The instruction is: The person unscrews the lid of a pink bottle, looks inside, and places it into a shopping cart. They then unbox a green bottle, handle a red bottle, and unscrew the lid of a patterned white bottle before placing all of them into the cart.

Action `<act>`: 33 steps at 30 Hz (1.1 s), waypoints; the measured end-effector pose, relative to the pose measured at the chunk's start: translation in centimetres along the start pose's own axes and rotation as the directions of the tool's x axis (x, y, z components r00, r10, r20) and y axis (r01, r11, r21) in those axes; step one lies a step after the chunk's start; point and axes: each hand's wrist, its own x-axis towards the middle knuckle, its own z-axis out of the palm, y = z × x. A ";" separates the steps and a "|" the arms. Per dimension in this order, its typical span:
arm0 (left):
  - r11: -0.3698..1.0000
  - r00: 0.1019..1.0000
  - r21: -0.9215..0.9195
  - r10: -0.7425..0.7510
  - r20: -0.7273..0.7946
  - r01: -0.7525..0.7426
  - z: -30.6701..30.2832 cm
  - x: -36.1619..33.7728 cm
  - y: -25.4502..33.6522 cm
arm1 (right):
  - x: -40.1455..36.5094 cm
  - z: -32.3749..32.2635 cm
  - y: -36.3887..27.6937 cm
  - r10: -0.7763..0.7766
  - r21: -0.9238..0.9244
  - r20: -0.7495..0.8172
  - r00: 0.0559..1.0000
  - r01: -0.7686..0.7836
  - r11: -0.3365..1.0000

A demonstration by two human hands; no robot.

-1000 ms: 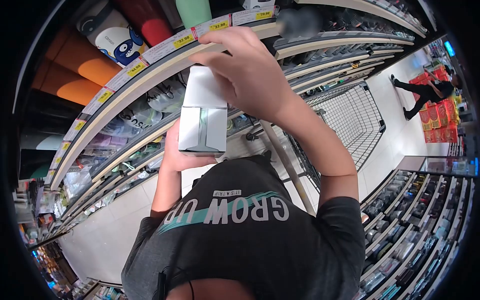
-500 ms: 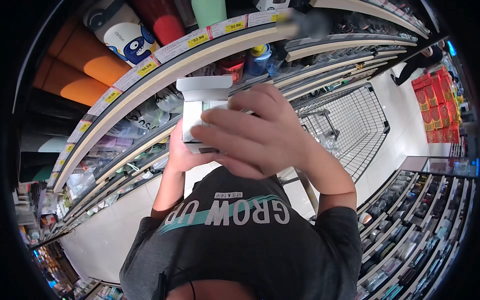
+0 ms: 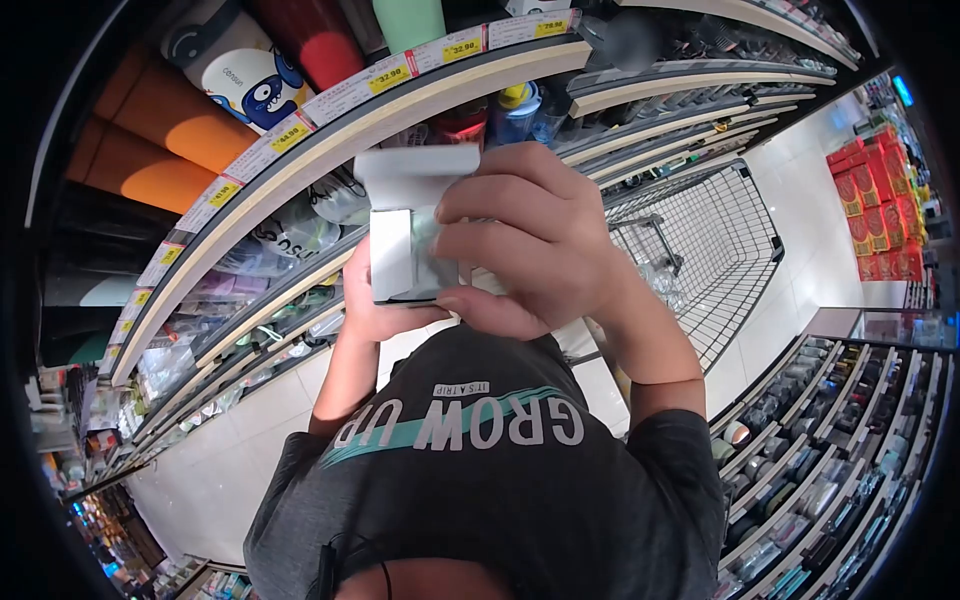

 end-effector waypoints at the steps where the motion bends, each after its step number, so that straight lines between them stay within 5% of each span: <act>1: 1.000 1.000 0.025 0.014 -0.003 -0.014 0.2 0.2 0.3 | -0.1 0.0 0.0 0.009 -0.005 -0.041 0.999 -0.009 1.000; 12: 0.995 0.999 -0.102 -0.004 -0.051 -0.002 2.8 1.4 -1.7 | -2.9 -0.1 0.8 0.127 0.074 -0.242 0.962 -0.112 0.991; 15: 0.999 0.999 0.053 0.001 -0.040 0.001 3.0 1.6 -3.1 | -3.7 0.6 1.5 0.148 0.097 -0.272 0.951 -0.126 0.987; 18: 0.985 0.979 -0.151 -0.105 -0.175 0.079 3.7 1.6 -2.9 | -4.1 1.7 1.4 0.180 0.149 -0.302 0.936 -0.140 0.979; 20: 0.985 0.990 0.171 0.022 -0.140 0.002 3.5 1.9 -3.2 | -4.2 2.2 1.5 0.203 0.186 -0.320 0.925 -0.148 0.971; 28: 0.947 0.898 0.310 0.212 -0.385 -0.091 3.9 2.6 -2.9 | -1.9 0.3 -0.9 0.214 -0.238 -0.124 0.969 -0.238 0.942; 33: 0.828 0.832 0.554 0.367 -0.417 -0.087 3.1 2.6 -2.2 | -1.3 2.7 -1.2 0.326 -0.214 -0.080 0.942 -0.336 0.917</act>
